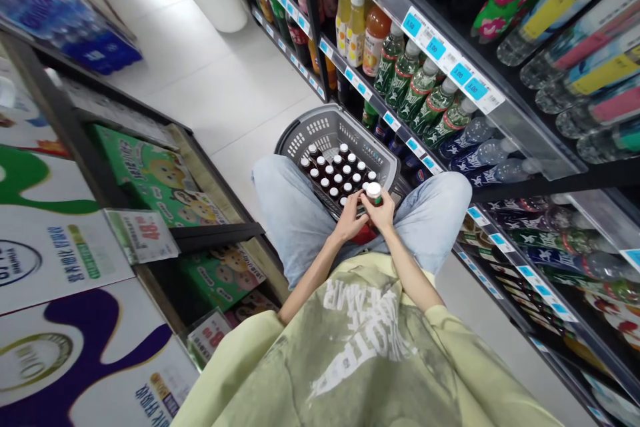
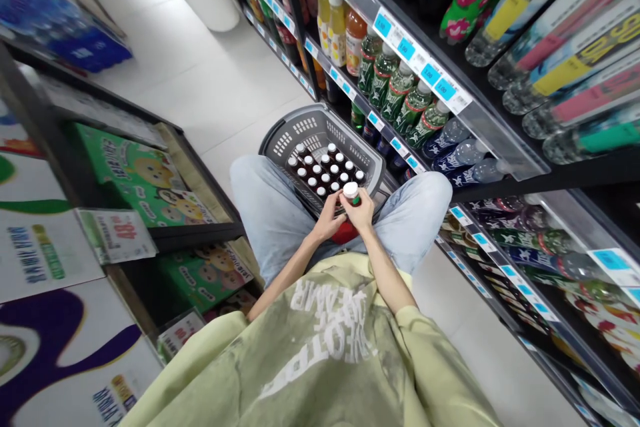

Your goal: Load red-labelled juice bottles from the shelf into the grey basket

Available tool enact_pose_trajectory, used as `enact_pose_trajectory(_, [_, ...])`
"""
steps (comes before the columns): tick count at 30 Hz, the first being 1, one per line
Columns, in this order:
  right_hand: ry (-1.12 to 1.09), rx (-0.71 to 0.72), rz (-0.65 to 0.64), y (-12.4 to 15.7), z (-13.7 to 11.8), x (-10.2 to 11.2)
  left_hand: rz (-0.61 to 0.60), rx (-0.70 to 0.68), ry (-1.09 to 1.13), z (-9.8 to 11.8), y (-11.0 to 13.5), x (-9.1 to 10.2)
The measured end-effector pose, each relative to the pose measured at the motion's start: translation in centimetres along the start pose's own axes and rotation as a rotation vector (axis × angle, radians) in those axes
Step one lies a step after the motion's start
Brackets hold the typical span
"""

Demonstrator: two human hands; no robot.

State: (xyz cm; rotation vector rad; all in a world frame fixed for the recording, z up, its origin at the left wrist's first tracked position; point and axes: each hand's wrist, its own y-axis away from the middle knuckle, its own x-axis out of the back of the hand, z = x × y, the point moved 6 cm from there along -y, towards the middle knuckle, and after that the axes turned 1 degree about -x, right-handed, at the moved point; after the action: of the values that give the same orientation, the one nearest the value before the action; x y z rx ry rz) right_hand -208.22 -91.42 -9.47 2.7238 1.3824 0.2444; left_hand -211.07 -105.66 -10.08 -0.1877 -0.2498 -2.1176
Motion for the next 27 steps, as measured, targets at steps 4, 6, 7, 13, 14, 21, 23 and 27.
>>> enact_pose_trajectory(4, [0.377, 0.273, -0.181, 1.0, -0.5, -1.3, 0.083, -0.077, -0.113, 1.9, 0.4, 2.6])
enact_pose_trajectory(6, [0.545, 0.353, -0.212, 1.5, -0.1, -1.8, 0.072, -0.119, -0.213, 3.1, 0.3, 3.3])
enact_pose_trajectory(7, [0.607, 0.380, -0.215, 1.7, 0.1, -2.0, 0.075, -0.134, -0.276, 3.7, 0.3, 3.7])
enact_pose_trajectory(13, [0.715, 0.448, -0.210, 2.6, 0.8, -2.8, -0.044, -0.115, -0.616, 6.1, -0.6, 4.5])
enact_pose_trajectory(14, [0.704, 0.452, -0.207, 2.6, 0.8, -2.9, -0.069, -0.118, -0.656, 6.5, -0.8, 4.6])
enact_pose_trajectory(21, [0.681, 0.373, -0.119, 1.9, 1.0, -2.9, -0.216, -0.189, -0.833, 7.7, -4.2, 7.1])
enact_pose_trajectory(23, [0.751, 0.269, -0.121, 1.8, 1.6, -2.7, -0.246, -0.188, -0.912, 7.5, -5.9, 8.7])
enact_pose_trajectory(27, [0.932, 0.139, -0.405, 2.8, 3.4, -3.9, -0.282, -0.142, -1.055, 6.7, -10.3, 12.6])
